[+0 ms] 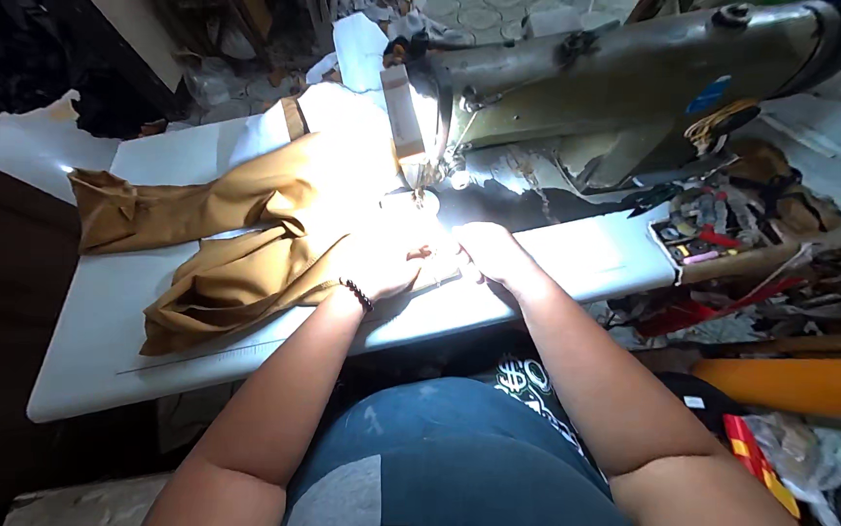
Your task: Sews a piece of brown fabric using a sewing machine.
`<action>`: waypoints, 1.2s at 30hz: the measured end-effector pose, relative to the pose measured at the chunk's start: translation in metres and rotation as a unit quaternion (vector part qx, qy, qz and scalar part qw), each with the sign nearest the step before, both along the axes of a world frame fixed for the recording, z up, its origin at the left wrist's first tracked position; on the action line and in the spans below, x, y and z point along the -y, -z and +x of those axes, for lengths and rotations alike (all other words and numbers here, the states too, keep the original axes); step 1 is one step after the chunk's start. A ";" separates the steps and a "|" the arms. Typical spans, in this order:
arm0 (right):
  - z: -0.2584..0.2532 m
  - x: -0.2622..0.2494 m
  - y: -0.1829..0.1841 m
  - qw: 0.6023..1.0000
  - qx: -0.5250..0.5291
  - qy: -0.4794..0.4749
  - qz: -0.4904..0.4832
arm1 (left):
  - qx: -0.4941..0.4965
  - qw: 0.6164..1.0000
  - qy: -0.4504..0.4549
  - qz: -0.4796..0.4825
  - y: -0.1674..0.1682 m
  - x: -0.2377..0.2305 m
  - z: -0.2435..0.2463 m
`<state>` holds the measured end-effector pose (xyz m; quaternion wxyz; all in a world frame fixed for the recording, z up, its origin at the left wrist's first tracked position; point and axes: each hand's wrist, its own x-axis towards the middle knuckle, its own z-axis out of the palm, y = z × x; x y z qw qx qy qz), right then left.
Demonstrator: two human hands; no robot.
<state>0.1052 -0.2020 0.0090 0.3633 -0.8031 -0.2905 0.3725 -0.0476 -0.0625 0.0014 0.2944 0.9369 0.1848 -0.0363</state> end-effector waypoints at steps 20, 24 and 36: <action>-0.043 0.000 -0.021 0.926 0.322 -0.146 -0.130 | 0.180 0.982 0.025 0.054 0.022 0.033 -0.016; -0.039 0.000 -0.027 0.949 0.261 -0.143 -0.102 | 0.046 0.991 0.043 0.118 0.003 0.036 -0.005; -0.044 0.011 0.006 0.920 0.380 -0.096 -0.031 | 0.132 0.980 0.084 0.126 0.021 0.025 -0.013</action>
